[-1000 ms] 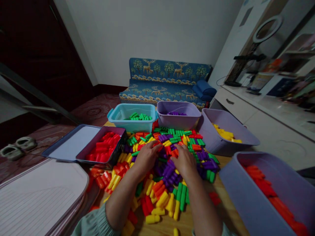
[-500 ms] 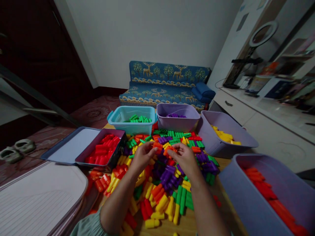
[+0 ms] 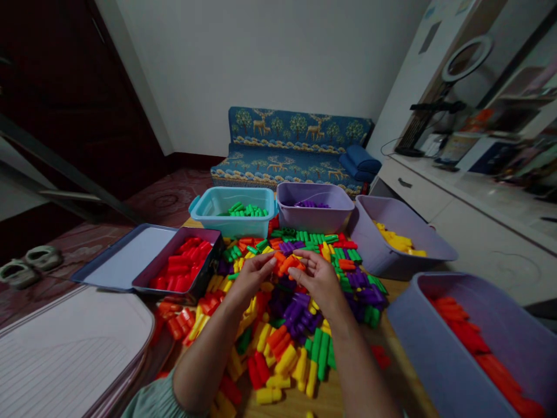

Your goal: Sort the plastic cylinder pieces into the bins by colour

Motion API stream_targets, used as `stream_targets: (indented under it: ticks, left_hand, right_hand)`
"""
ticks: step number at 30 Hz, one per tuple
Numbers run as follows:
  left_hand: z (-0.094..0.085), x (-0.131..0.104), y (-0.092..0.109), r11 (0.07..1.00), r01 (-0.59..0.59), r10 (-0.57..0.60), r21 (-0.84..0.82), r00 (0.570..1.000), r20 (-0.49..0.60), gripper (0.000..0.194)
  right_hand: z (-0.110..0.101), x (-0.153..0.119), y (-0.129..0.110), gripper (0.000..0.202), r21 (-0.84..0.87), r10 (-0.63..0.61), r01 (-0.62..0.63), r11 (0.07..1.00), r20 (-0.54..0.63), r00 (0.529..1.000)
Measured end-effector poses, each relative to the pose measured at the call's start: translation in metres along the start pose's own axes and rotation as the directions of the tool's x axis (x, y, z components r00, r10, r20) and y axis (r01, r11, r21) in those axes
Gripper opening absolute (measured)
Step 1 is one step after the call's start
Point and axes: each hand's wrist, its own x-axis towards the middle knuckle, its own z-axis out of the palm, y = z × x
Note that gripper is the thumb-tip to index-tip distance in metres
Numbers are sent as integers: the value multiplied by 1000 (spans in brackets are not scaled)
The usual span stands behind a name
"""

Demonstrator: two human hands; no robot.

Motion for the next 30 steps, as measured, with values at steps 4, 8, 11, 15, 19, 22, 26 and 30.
stream_targets:
  ticks: [4, 8, 11, 15, 19, 22, 26, 30]
  left_hand:
    - [0, -2, 1, 1000, 7, -7, 6, 999, 45, 54]
    - [-2, -4, 1, 999, 19, -24, 39, 994, 107, 60]
    - [-2, -4, 1, 999, 7, -11, 47, 995, 100, 61]
    - [-3, -3, -2, 999, 7, -12, 49, 995, 102, 64]
    - [-3, 0, -7, 1000, 8, -9, 8, 996, 87, 66]
    - [-3, 1, -8, 996, 25, -22, -91, 999, 36, 66]
    - [-3, 0, -2, 983, 12, -21, -183, 999, -49, 61]
    - [-3, -1, 6, 983, 14, -28, -186, 997, -71, 63]
  right_hand:
    - [0, 1, 4, 48, -12, -6, 6, 1000, -30, 1000]
    - [0, 2, 10, 43, -53, 12, -13, 999, -19, 1000]
    - [0, 2, 12, 36, -71, 35, -35, 997, -1, 999]
    - [0, 2, 14, 38, -73, 44, -45, 996, -10, 999]
    - [0, 3, 14, 41, -33, 46, -47, 998, -36, 998]
    - [0, 2, 8, 39, 48, 39, -35, 998, -93, 995]
    - [-3, -2, -7, 40, 134, 37, -24, 991, -99, 994]
    - [-1, -6, -17, 40, 178, 4, 12, 984, -90, 996]
